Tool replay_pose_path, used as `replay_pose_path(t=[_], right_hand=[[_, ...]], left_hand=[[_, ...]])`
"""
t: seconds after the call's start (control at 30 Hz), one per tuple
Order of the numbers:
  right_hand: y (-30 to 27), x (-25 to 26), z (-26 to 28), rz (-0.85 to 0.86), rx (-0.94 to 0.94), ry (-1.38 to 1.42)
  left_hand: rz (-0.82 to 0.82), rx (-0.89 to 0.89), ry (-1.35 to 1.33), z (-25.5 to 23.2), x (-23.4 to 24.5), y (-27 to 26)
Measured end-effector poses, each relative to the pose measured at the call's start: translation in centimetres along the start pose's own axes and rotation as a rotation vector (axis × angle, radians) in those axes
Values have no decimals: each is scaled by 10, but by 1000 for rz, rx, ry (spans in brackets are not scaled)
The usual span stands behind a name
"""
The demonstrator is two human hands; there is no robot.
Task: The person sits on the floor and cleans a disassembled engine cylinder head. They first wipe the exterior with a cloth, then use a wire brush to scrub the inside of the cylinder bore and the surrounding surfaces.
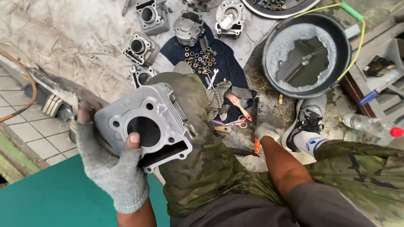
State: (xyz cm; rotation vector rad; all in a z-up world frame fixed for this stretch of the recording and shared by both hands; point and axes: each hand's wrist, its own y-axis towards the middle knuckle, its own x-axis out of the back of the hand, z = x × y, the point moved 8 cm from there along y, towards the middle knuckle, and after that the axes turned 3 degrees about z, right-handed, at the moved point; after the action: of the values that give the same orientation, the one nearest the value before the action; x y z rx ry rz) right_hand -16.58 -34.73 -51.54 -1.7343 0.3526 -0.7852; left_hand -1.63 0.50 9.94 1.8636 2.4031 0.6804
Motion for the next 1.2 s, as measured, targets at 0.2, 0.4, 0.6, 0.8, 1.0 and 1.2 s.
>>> replay_pose_path(t=[0.2,0.4,0.6,0.8,1.0,1.2], right_hand=[[-39,19,4,-28,-58,-3],[-34,23,-18,-90,-39,132],[-35,51,-16,-133,138,42],[-66,78,-2,-104,107,-53],[-197,160,64,-185,414,-89],[-106,164,32,-414,454,4]], left_hand=[[-117,444,-42,22,9,-1],[-116,763,-280,37,5,-6],[-237,733,-540,39,0,-15],[-173,666,-703,72,-3,-29],[-247,649,-800,82,-12,-32],[-179,661,-773,76,-29,-26]])
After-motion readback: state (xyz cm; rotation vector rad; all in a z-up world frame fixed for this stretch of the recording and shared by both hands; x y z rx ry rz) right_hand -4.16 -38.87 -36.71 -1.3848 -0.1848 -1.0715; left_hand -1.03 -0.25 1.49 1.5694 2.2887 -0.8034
